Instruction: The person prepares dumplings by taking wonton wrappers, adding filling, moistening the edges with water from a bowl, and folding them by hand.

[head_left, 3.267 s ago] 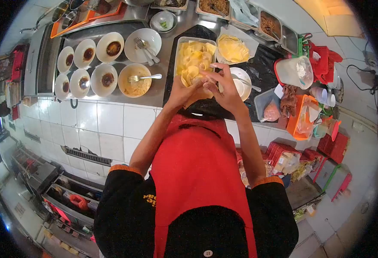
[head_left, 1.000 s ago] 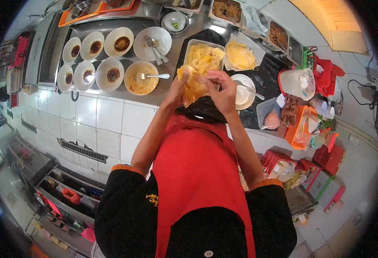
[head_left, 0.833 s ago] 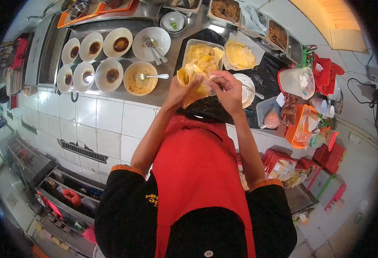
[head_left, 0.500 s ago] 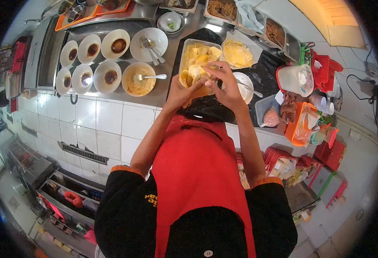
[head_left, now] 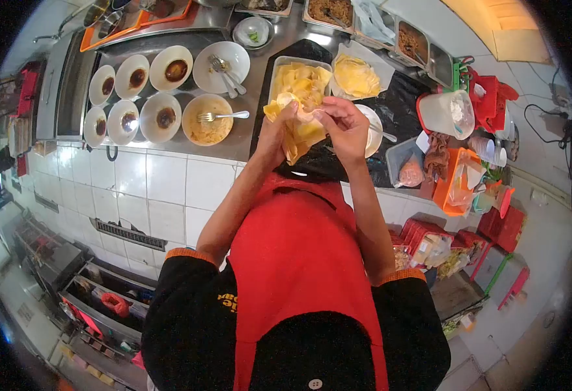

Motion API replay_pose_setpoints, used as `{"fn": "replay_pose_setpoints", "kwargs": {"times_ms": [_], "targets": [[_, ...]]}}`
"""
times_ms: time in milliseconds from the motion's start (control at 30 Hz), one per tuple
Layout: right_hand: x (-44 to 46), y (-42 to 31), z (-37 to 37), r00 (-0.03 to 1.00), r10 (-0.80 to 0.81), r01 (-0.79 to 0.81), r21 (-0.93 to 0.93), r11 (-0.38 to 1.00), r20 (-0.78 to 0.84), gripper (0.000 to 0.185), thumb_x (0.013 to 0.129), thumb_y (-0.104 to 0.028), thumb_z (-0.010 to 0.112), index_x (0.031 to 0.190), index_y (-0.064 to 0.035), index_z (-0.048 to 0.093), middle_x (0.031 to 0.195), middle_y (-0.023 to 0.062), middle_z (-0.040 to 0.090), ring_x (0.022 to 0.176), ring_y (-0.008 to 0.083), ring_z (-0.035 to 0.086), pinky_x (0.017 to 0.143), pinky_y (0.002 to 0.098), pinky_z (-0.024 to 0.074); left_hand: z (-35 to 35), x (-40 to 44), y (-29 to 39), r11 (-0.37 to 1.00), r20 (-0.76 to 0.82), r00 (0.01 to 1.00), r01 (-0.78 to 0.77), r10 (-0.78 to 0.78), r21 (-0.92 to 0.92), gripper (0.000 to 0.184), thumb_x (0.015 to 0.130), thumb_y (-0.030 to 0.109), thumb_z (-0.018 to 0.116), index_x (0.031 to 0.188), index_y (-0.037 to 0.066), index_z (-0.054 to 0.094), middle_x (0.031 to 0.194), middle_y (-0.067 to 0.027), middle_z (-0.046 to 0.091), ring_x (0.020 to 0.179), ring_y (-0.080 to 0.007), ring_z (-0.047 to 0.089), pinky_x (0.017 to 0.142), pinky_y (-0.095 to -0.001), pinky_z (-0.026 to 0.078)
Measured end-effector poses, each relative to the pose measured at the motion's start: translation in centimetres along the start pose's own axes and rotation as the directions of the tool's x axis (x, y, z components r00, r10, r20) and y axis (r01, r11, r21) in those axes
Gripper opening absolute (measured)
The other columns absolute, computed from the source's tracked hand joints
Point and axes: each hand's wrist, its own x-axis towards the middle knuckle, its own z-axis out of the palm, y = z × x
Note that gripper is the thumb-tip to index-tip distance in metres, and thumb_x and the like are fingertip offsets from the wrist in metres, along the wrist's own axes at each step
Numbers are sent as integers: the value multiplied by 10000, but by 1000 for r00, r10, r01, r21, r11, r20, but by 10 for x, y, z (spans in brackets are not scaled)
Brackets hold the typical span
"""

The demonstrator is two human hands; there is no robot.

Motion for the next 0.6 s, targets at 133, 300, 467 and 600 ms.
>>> {"fn": "replay_pose_setpoints", "kwargs": {"times_ms": [133, 300, 467, 600], "targets": [[6, -14, 1, 996, -23, 25, -15, 1000, 87, 312, 875, 52, 728, 1172, 48, 634, 1034, 95, 738, 946, 119, 691, 862, 263, 549, 5, -2, -6, 999, 76, 997, 5, -7, 32, 519, 964, 338, 683, 1349, 39, 504, 1216, -112, 645, 1035, -228, 684, 866, -391, 590], [7, -29, -7, 988, 68, -46, -156, 987, 141, 336, 873, 18, 748, 1188, 25, 634, 1032, 94, 733, 969, 122, 689, 848, 261, 555, -4, -8, -11, 910, 52, 993, -122, 110, 395, 408, 969, 262, 690, 1268, 15, 567, 1095, -87, 678, 957, -169, 672, 796, -335, 574], [6, -2, -28, 946, 214, -144, -276, 950, 243, 228, 860, 35, 721, 1068, 6, 634, 920, 73, 727, 815, 118, 690, 724, 259, 562, -26, -14, -18, 795, 137, 979, -204, 152, 571, 308, 980, 237, 678, 1164, -5, 625, 993, -73, 703, 851, -134, 664, 710, -285, 550], [22, 23, -51, 981, 81, 52, -640, 767, 176, 210, 854, 35, 692, 1042, 10, 602, 828, 101, 703, 734, 131, 681, 669, 278, 550, -69, -15, -19, 797, -15, 989, -109, 147, 594, 320, 990, 280, 659, 1175, 26, 599, 1010, -84, 700, 914, -139, 654, 797, -283, 543]]}}
